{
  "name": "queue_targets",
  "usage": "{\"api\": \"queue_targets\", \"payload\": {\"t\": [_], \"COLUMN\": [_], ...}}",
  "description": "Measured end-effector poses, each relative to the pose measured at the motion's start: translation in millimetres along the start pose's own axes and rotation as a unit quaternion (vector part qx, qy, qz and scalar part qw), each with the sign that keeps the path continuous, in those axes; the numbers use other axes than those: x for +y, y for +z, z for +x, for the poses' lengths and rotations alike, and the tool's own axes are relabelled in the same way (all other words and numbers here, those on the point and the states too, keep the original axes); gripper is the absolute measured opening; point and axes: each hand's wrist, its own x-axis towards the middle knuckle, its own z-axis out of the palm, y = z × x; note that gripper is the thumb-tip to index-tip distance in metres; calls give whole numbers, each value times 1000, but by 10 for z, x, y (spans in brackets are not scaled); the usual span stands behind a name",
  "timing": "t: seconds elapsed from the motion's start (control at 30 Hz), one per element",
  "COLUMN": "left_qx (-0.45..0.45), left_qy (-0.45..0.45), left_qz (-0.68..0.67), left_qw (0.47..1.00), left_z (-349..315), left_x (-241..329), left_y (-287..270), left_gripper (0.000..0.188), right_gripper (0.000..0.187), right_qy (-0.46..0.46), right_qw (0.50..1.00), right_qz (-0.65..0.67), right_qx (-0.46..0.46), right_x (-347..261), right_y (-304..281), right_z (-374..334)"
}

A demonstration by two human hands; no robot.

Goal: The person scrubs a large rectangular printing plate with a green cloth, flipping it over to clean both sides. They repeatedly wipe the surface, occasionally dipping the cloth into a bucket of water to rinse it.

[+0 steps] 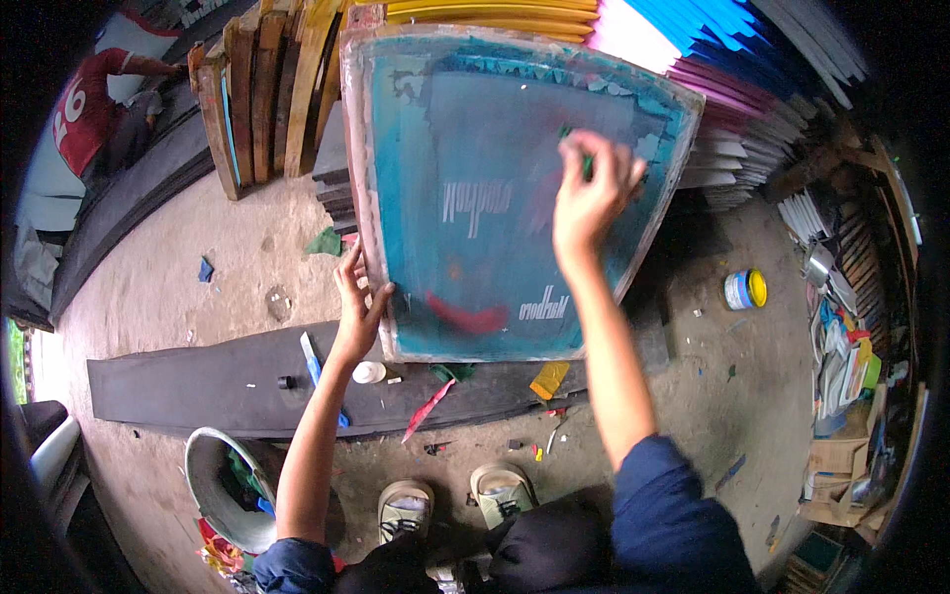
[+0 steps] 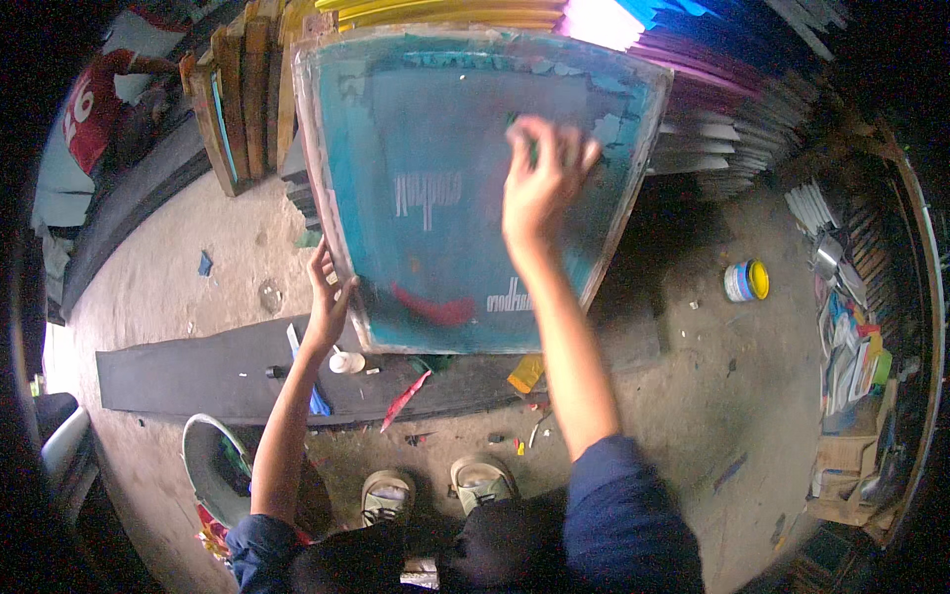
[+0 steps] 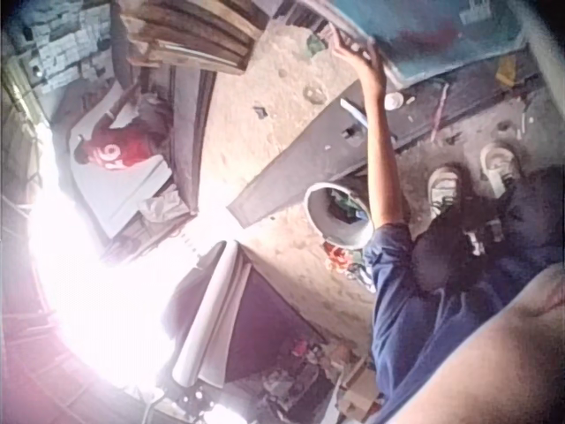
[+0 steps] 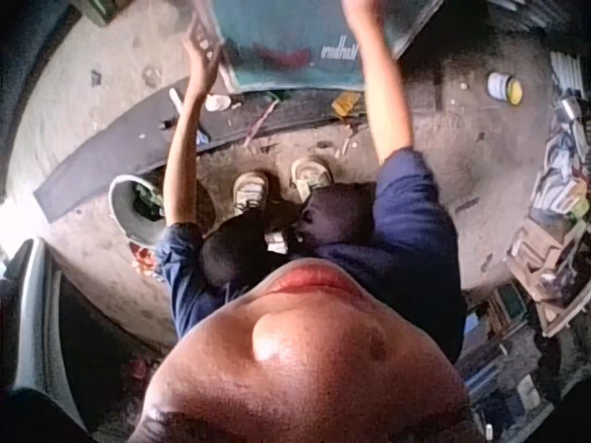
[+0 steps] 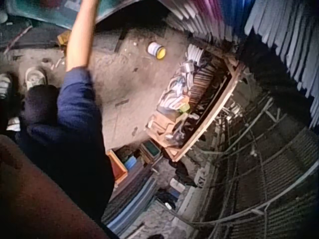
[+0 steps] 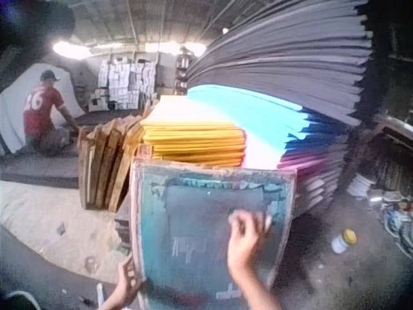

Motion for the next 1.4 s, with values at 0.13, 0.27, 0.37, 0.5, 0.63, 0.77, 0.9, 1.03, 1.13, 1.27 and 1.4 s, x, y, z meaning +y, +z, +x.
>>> {"api": "queue_targets", "payload": {"t": [0.13,0.27,0.37,0.5,0.63,0.77,0.9,1.03,1.13,1.27,1.4], "left_qx": [-12,-16,-19,-18,-26,-18,5,3,5,15,14], "left_qy": [6,-10,-12,2,1,9,50,42,53,45,41], "left_qz": [-4,8,17,3,-11,-16,-13,-40,-34,-44,-57], "left_qw": [1000,1000,1000,1000,1000,1000,999,998,998,998,997], "left_z": [0,3,-6,-5,17,19,9,8,11,-9,9], "left_x": [-12,-5,21,-20,-16,-36,-81,-49,-54,-117,-45], "left_y": [-15,-15,1,-46,-9,22,-23,-8,38,-47,78], "left_gripper": [70,70,71,71,72,70,72,71,69,69,70], "right_gripper": [10,9,10,8,14,43,57,66,64,67,70], "right_qy": [-124,-230,-21,-125,-160,-31,-121,-374,-354,-136,-292], "right_qw": [976,961,1000,968,973,988,981,845,886,977,864], "right_qz": [57,11,16,71,67,-126,-90,35,-96,-97,4], "right_qx": [-170,-155,-2,-205,-150,79,-125,-380,-282,-134,-410], "right_x": [-56,158,-66,-261,42,69,-132,107,95,-523,-569], "right_y": [-56,-23,14,-58,-12,149,38,-83,-60,318,114], "right_z": [-833,-193,134,-531,222,570,-160,-722,94,25,-1375]}}
